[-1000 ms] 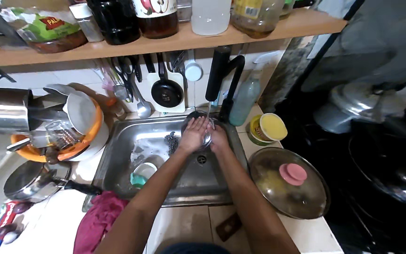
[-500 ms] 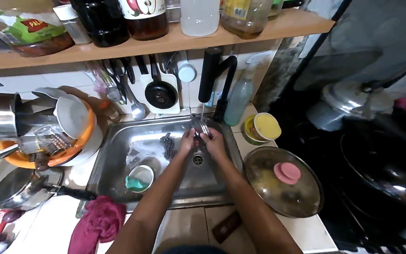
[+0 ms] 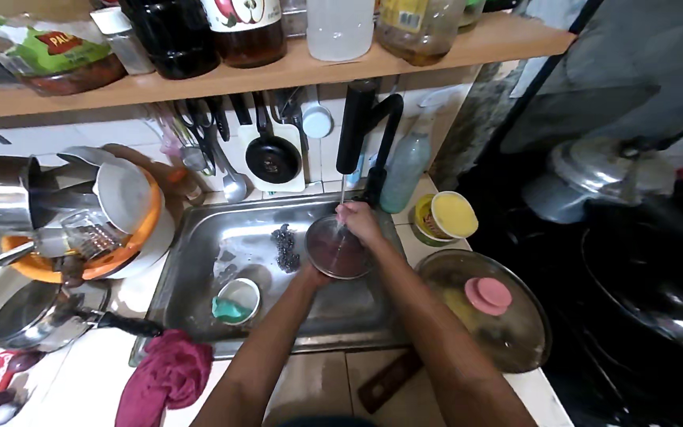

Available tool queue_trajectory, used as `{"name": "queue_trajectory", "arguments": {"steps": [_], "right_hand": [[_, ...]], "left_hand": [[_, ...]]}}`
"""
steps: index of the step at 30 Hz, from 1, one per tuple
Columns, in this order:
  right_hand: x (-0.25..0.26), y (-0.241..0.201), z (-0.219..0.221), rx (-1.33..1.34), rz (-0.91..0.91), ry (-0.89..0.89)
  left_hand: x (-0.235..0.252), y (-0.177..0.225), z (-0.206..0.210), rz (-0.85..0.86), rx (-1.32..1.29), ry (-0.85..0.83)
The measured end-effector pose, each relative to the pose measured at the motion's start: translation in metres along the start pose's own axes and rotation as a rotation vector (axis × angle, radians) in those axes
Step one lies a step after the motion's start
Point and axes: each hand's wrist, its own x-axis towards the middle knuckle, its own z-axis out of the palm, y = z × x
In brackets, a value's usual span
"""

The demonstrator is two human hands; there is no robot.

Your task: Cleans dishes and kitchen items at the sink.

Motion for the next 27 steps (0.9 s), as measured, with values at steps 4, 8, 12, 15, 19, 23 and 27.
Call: {"name": "queue_trajectory", "arguments": {"steps": [4,8,12,15,19,23,27], "right_hand": [[0.022,-0.004,-0.015,-0.257,0.054,0.021],[0.038,-0.001,-0.022,-0.347,0.112,0.005],[0.043,-0.004,-0.025,-0.419,0.114,-0.030],[0.047,-0.005,-0.023,-0.410,0.111,-0.005],[0.056,-0.002,-0.024,-0.323,0.073,0.049],[0.063,0.019,-0.024,-0.017,-0.017,-0.016],[0.043,0.025,-0.020,-0.030,0.073,-0.089]], "left_hand": [[0.005,-0.010,-0.007,-0.069,-0.184,0.036],[0.005,-0.006,-0.009,-0.004,-0.032,0.038],[0.004,0.016,-0.016,0.142,0.349,0.038],[-0.002,0.043,-0.020,0.181,0.852,0.056],[-0.003,0.070,-0.025,0.234,1.234,-0.022],[-0.021,0.085,-0.028,0.344,1.610,-0.021],[-0.054,0.086,-0.026,0.375,1.753,-0.014]]}}
